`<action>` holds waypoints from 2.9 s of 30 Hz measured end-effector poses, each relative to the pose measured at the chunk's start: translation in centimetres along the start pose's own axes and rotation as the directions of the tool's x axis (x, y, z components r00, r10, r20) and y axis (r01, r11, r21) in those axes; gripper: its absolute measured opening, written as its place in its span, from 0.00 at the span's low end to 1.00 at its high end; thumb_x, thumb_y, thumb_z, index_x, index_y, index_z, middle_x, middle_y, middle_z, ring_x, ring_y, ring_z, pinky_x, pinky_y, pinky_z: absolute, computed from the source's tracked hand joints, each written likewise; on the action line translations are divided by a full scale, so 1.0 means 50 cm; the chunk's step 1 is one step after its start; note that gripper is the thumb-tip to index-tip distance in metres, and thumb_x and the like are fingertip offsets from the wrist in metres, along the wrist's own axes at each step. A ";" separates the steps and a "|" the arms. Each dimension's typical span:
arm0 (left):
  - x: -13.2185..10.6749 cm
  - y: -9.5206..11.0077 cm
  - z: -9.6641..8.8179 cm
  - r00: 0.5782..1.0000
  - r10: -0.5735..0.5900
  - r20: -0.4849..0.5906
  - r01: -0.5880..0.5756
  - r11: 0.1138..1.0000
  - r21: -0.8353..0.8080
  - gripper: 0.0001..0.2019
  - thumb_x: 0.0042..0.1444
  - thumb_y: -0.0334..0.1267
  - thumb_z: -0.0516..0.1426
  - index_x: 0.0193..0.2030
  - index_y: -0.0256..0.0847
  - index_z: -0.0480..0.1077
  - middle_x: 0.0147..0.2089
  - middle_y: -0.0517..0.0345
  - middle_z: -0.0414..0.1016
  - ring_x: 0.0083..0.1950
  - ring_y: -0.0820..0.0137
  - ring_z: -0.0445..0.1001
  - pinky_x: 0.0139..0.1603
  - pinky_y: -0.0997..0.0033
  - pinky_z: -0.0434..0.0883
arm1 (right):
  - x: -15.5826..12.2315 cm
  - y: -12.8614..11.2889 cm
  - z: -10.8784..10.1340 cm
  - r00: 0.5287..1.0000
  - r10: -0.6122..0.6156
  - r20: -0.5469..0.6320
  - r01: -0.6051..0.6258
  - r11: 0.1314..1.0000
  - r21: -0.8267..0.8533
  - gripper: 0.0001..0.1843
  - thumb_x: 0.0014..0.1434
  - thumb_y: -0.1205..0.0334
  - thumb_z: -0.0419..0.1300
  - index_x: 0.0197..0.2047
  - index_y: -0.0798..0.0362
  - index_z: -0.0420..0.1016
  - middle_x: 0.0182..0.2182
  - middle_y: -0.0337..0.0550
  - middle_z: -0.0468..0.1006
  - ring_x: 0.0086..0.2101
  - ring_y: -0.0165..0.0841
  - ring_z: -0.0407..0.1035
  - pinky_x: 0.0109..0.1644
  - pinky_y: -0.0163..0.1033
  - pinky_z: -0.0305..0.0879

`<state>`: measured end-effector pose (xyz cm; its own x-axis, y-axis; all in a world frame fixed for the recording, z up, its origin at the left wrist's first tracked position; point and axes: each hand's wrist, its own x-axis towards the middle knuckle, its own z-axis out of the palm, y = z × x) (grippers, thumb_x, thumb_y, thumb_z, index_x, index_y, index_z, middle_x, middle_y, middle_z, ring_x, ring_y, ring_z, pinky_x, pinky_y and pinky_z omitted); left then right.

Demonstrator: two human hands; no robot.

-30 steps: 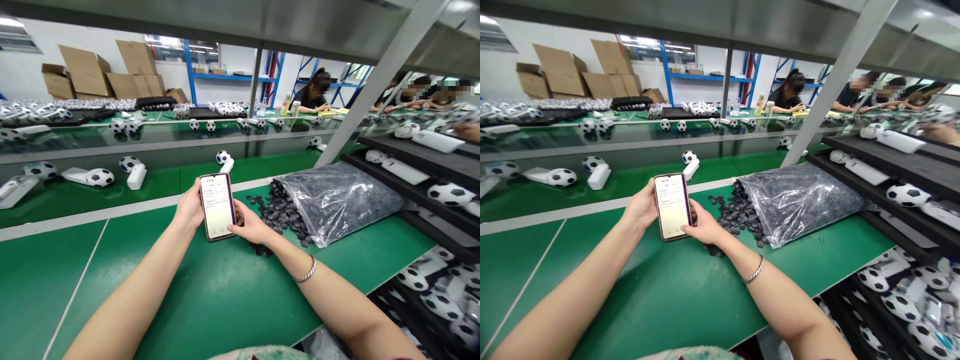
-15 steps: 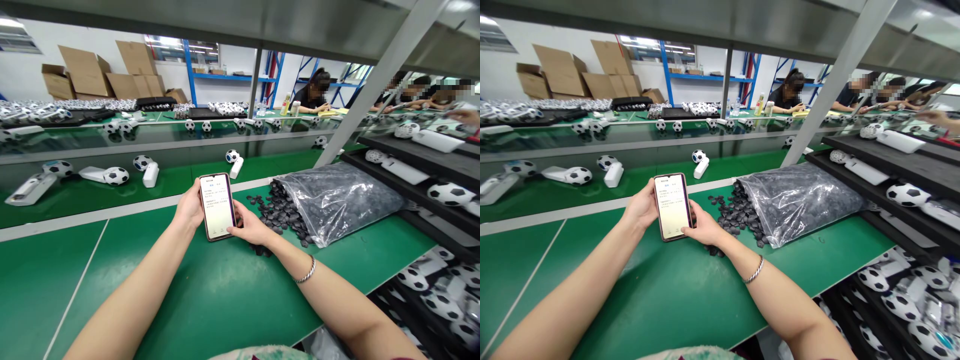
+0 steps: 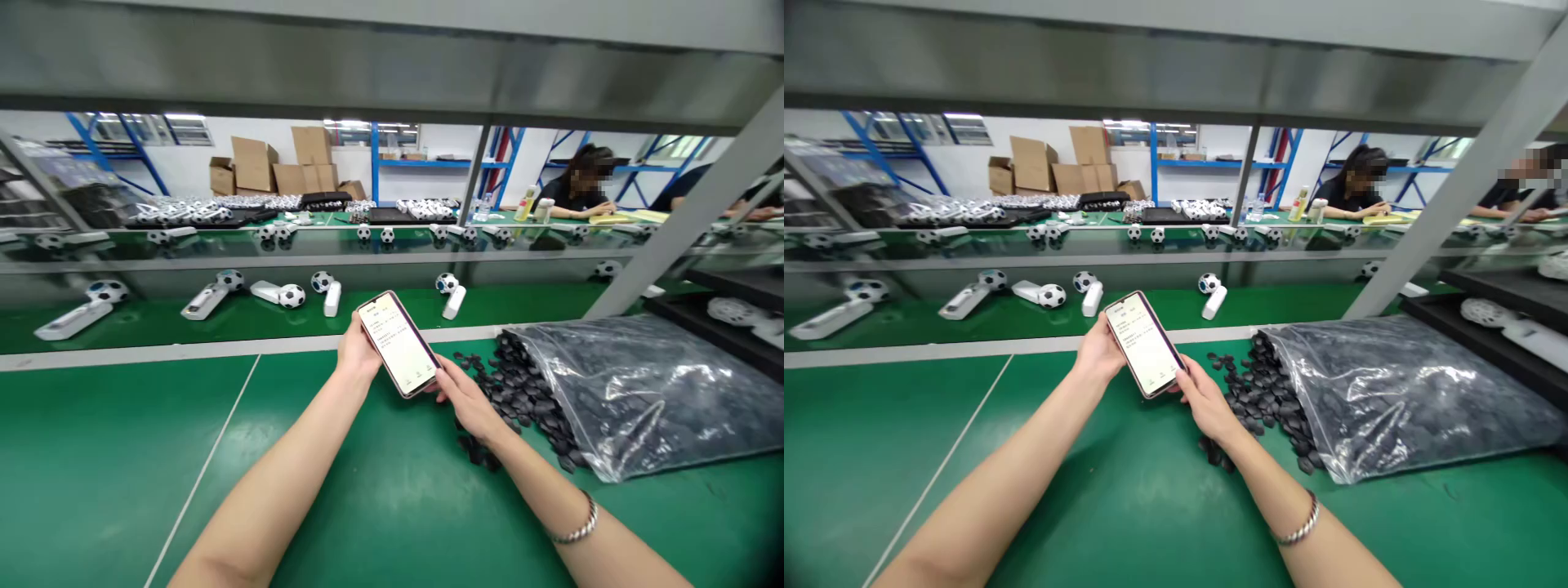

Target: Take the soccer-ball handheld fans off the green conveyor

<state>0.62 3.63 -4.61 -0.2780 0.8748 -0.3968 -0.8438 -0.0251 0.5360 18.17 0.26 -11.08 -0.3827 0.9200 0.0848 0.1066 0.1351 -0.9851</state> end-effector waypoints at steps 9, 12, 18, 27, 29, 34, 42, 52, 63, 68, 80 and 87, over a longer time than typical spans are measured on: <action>0.006 0.008 -0.007 0.999 -0.029 0.020 0.029 0.999 -0.018 0.13 0.60 0.40 0.49 0.33 0.33 0.68 0.30 0.52 0.74 0.32 0.65 0.75 0.37 0.64 0.72 | 0.004 0.012 0.001 0.995 0.098 -0.026 -0.087 0.955 0.283 0.24 0.58 0.46 0.53 0.49 0.55 0.67 0.35 0.45 0.75 0.32 0.30 0.67 0.29 0.33 0.59; -0.001 0.009 -0.006 0.998 -0.006 0.062 0.005 1.000 0.014 0.14 0.60 0.41 0.48 0.33 0.32 0.69 0.30 0.51 0.74 0.32 0.65 0.75 0.37 0.65 0.72 | 0.002 0.008 0.003 0.997 0.079 0.004 -0.077 0.969 0.233 0.23 0.59 0.46 0.51 0.48 0.54 0.68 0.34 0.44 0.75 0.32 0.30 0.67 0.29 0.33 0.59; -0.019 0.005 -0.001 0.981 0.071 0.179 -0.089 0.992 0.093 0.14 0.60 0.40 0.49 0.34 0.32 0.71 0.32 0.51 0.76 0.32 0.67 0.75 0.35 0.68 0.72 | -0.002 -0.001 0.000 1.000 0.000 0.011 0.000 1.000 0.025 0.21 0.61 0.48 0.48 0.49 0.52 0.69 0.41 0.43 0.74 0.35 0.32 0.66 0.34 0.36 0.62; -0.019 -0.007 -0.002 0.981 0.064 0.184 -0.097 0.979 0.177 0.14 0.61 0.38 0.48 0.32 0.33 0.70 0.29 0.54 0.76 0.29 0.69 0.75 0.33 0.69 0.72 | 0.006 0.011 0.008 0.992 -0.094 0.081 0.079 0.982 0.172 0.21 0.51 0.60 0.61 0.49 0.51 0.64 0.44 0.44 0.73 0.44 0.35 0.68 0.52 0.45 0.62; -0.019 -0.006 -0.001 0.983 0.060 0.172 -0.093 0.978 0.189 0.13 0.61 0.38 0.49 0.32 0.33 0.70 0.29 0.54 0.76 0.29 0.69 0.75 0.32 0.69 0.72 | 0.007 0.013 0.008 0.990 -0.113 0.086 0.098 0.983 0.158 0.22 0.50 0.61 0.62 0.49 0.52 0.64 0.45 0.45 0.73 0.44 0.35 0.68 0.52 0.46 0.62; -0.021 -0.006 0.001 0.985 0.047 0.167 -0.083 0.973 0.217 0.14 0.61 0.38 0.49 0.31 0.33 0.70 0.28 0.54 0.75 0.28 0.70 0.74 0.32 0.68 0.72 | 0.003 0.007 0.007 0.988 -0.109 0.105 0.095 0.987 0.128 0.23 0.50 0.62 0.62 0.49 0.52 0.64 0.46 0.46 0.72 0.44 0.36 0.69 0.51 0.47 0.64; -0.021 -0.018 -0.001 0.983 0.016 0.184 -0.063 0.967 0.247 0.14 0.61 0.37 0.48 0.31 0.33 0.70 0.28 0.55 0.75 0.28 0.70 0.74 0.33 0.70 0.72 | 0.002 0.027 0.014 0.993 -0.098 0.062 0.096 0.995 0.039 0.22 0.50 0.63 0.61 0.49 0.52 0.63 0.45 0.45 0.73 0.44 0.36 0.69 0.49 0.46 0.66; -0.022 -0.016 -0.004 0.982 -0.015 0.189 -0.042 0.955 0.295 0.14 0.60 0.39 0.49 0.32 0.32 0.71 0.30 0.52 0.76 0.28 0.69 0.74 0.32 0.69 0.72 | -0.002 0.015 0.015 0.992 -0.077 0.096 0.069 0.994 0.085 0.23 0.50 0.61 0.62 0.49 0.52 0.63 0.46 0.45 0.73 0.44 0.37 0.69 0.49 0.48 0.66; -0.015 -0.019 -0.009 0.980 -0.032 0.196 -0.032 0.949 0.315 0.13 0.60 0.40 0.50 0.33 0.32 0.71 0.30 0.51 0.76 0.29 0.68 0.75 0.33 0.69 0.72 | -0.004 0.012 0.013 0.991 -0.075 0.111 0.077 0.997 -0.012 0.23 0.51 0.63 0.60 0.50 0.53 0.63 0.44 0.47 0.74 0.40 0.37 0.70 0.45 0.47 0.67; -0.014 -0.022 -0.012 0.978 -0.035 0.207 -0.041 0.935 0.352 0.13 0.60 0.39 0.50 0.34 0.32 0.71 0.32 0.49 0.76 0.30 0.67 0.75 0.32 0.69 0.72 | -0.006 0.007 0.014 0.995 -0.049 0.091 0.051 0.999 -0.019 0.21 0.52 0.62 0.60 0.50 0.53 0.64 0.43 0.46 0.74 0.39 0.36 0.70 0.43 0.45 0.68; -0.016 -0.033 -0.012 0.984 -0.065 0.164 0.012 0.952 0.307 0.13 0.58 0.39 0.52 0.31 0.32 0.71 0.29 0.51 0.76 0.27 0.68 0.75 0.32 0.70 0.72 | -0.004 0.010 0.014 0.995 -0.058 0.075 0.062 0.997 -0.054 0.20 0.52 0.64 0.59 0.49 0.52 0.64 0.42 0.44 0.74 0.38 0.35 0.70 0.43 0.45 0.68; -0.017 -0.024 -0.001 0.992 -0.075 0.099 0.053 0.976 0.210 0.14 0.61 0.39 0.48 0.31 0.34 0.68 0.27 0.54 0.75 0.27 0.70 0.74 0.33 0.70 0.71 | -0.001 0.009 0.012 0.988 -0.156 0.021 0.157 0.987 -0.030 0.28 0.51 0.60 0.62 0.55 0.50 0.59 0.52 0.44 0.69 0.50 0.38 0.64 0.55 0.46 0.61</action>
<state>1.84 2.90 -4.97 -0.1674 0.9178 -0.3601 -0.7421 0.1232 0.6589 17.68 0.04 -11.64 -0.4142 0.8795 0.2342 0.0727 0.2885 -0.9547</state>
